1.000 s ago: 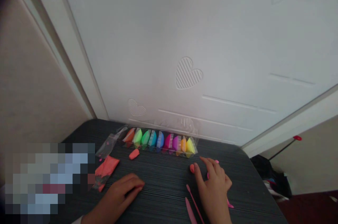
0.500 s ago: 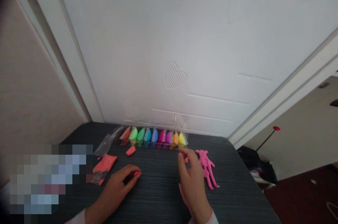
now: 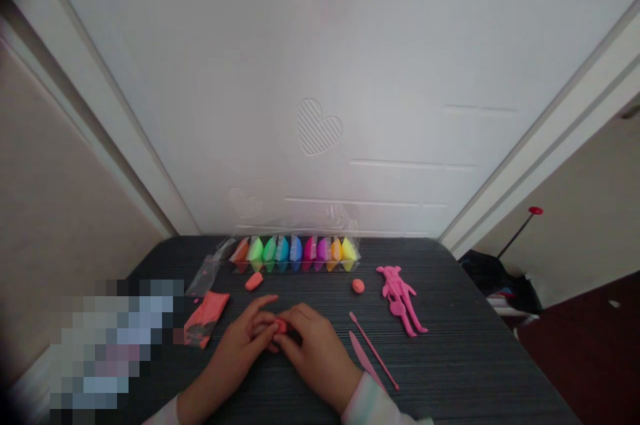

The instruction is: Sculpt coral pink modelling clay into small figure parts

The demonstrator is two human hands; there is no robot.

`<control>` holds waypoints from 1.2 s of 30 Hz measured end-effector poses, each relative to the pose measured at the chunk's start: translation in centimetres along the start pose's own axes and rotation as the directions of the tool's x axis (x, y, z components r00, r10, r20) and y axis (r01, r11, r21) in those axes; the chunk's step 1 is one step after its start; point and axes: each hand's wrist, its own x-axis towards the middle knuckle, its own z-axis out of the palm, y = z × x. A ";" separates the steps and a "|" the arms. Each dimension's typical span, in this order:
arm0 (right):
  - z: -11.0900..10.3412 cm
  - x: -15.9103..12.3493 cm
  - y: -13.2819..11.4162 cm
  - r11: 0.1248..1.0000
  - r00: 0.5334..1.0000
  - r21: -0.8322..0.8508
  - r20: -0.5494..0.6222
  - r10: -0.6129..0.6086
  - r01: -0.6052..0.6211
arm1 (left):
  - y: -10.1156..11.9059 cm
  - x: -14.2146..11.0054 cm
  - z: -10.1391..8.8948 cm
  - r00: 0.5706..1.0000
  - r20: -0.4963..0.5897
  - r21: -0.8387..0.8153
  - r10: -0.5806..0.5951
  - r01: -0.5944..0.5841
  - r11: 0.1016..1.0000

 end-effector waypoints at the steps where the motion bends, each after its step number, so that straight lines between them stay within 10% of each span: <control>1: 0.1 0.0 0.0 1.000 1.000 -0.001 0.002 0.003 -0.003 | 0.0 0.0 0.1 1.000 -0.007 -0.002 -0.004 0.004 1.000; 7: 0.3 -0.2 0.3 0.997 0.999 -0.067 -0.022 0.043 -0.044 | 0.5 0.2 -0.7 0.982 -0.089 0.347 0.165 -0.124 0.930; 12: 0.3 -0.3 0.8 0.995 0.995 -0.074 -0.070 0.065 -0.070 | 1.0 2.1 -2.5 0.792 -0.114 0.868 0.599 -0.214 0.448; 15: 0.4 -0.4 0.9 0.994 0.994 -0.083 -0.090 0.062 -0.069 | 0.8 3.1 -2.8 0.791 -0.102 0.919 0.603 -0.157 0.361; 24: 0.4 -0.6 0.8 0.984 1.000 -0.178 0.013 0.011 -0.008 | 0.5 2.7 -2.6 0.881 -0.124 0.808 0.457 -0.177 0.561; 36: -0.1 -0.7 0.9 0.976 0.999 -0.217 0.043 -0.009 0.018 | 1.0 2.0 -1.8 0.980 -0.110 0.220 0.165 -0.138 0.966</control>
